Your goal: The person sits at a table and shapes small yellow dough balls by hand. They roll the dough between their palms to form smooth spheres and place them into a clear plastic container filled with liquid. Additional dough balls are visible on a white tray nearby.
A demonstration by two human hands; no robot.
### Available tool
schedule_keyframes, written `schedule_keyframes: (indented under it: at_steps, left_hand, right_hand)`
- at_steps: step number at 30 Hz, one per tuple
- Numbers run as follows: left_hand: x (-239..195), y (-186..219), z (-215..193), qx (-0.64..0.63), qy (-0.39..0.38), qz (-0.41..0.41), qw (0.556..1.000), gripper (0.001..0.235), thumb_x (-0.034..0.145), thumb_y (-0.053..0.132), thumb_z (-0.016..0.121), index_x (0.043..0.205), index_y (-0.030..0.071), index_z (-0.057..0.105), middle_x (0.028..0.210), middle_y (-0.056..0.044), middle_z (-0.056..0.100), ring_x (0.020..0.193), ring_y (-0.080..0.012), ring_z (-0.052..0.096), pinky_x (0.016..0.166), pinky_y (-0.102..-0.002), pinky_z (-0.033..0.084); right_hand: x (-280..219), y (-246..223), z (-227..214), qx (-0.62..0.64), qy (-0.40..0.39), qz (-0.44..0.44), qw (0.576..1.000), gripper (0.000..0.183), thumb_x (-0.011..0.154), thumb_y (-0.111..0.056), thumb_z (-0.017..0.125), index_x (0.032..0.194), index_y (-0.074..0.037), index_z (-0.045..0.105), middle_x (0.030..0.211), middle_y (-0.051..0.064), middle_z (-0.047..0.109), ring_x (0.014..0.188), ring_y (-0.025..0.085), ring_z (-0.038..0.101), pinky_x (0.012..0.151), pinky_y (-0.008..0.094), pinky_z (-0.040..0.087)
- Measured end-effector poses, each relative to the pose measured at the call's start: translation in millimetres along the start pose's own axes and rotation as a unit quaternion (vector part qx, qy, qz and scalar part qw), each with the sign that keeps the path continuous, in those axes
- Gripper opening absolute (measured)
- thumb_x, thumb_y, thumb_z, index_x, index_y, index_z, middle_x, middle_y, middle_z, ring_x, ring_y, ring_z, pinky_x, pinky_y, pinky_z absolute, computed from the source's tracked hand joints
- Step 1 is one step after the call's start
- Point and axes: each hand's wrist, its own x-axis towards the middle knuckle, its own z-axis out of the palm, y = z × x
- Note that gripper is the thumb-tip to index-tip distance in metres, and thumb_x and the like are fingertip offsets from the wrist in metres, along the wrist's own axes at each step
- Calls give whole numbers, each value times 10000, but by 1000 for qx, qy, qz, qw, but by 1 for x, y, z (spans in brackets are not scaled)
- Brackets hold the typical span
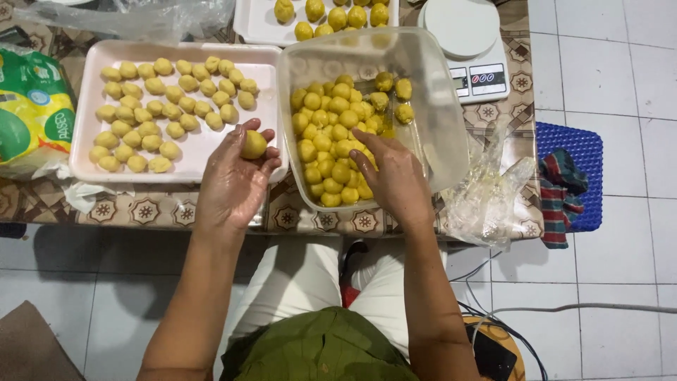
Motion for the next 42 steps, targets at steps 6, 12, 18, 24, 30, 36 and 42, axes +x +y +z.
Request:
schedule_keyframes:
  at_steps: [6, 12, 18, 24, 30, 36, 42]
  left_hand:
    - [27, 28, 13, 163, 7, 62, 985, 242, 1023, 106, 593, 1224, 56, 469, 1064, -143, 673, 733, -174, 683, 623, -227, 586]
    - [127, 54, 27, 497, 83, 119, 856, 208, 999, 162, 658, 1121, 142, 491, 1063, -50, 601, 838, -131, 664, 662, -269, 600]
    - [265, 45, -7, 729, 64, 240, 638, 415, 892, 72, 705, 1224, 36, 458, 1181, -215, 626, 1029, -428, 565, 804, -535, 444]
    - [300, 34, 17, 835, 63, 156, 523, 376, 909, 15, 722, 1253, 6, 570, 1024, -178, 663, 901, -347, 617, 697, -453, 554]
    - [335, 29, 17, 918, 24, 83, 388, 295, 902, 103, 568, 1184, 43, 632, 1189, -256, 677, 1191, -453, 518, 970, -540, 319]
    - [360, 25, 17, 885, -27, 263, 383, 362, 916, 347, 819, 1135, 73, 731, 1056, -260, 734, 1079, -464, 575, 950, -570, 353]
    - [394, 11, -2, 909, -6, 347, 231, 121, 858, 184, 766, 739, 197, 772, 686, -75, 654, 866, -284, 622, 1010, -467, 332]
  right_hand:
    - [3, 8, 5, -7, -1, -25, 1000, 364, 1029, -272, 609, 1346, -103, 669, 1179, 248, 714, 1132, 438, 677, 918, 542, 545]
    - [7, 17, 16, -80, 14, -36, 996, 429, 1002, -343, 585, 1385, -151, 599, 1237, 149, 717, 1091, 276, 704, 834, 437, 619]
    - [7, 18, 15, -65, 38, -63, 995, 407, 996, -311, 602, 1354, -116, 617, 1210, 173, 728, 1044, 308, 724, 800, 456, 632]
    - [7, 21, 19, -75, 41, -80, 993, 372, 990, -277, 623, 1323, -111, 639, 1120, 178, 743, 942, 290, 744, 716, 432, 647]
    - [8, 14, 14, -69, 44, -67, 994, 356, 1012, -261, 614, 1323, -88, 637, 1057, 130, 757, 821, 210, 750, 665, 324, 671]
    - [9, 21, 15, -86, 69, -132, 985, 394, 983, -247, 667, 1329, -61, 639, 1192, 175, 736, 1061, 319, 710, 872, 436, 580]
    - [10, 20, 14, -90, 69, -141, 983, 424, 953, -208, 714, 1335, -51, 622, 1192, 189, 736, 1053, 301, 724, 878, 416, 599]
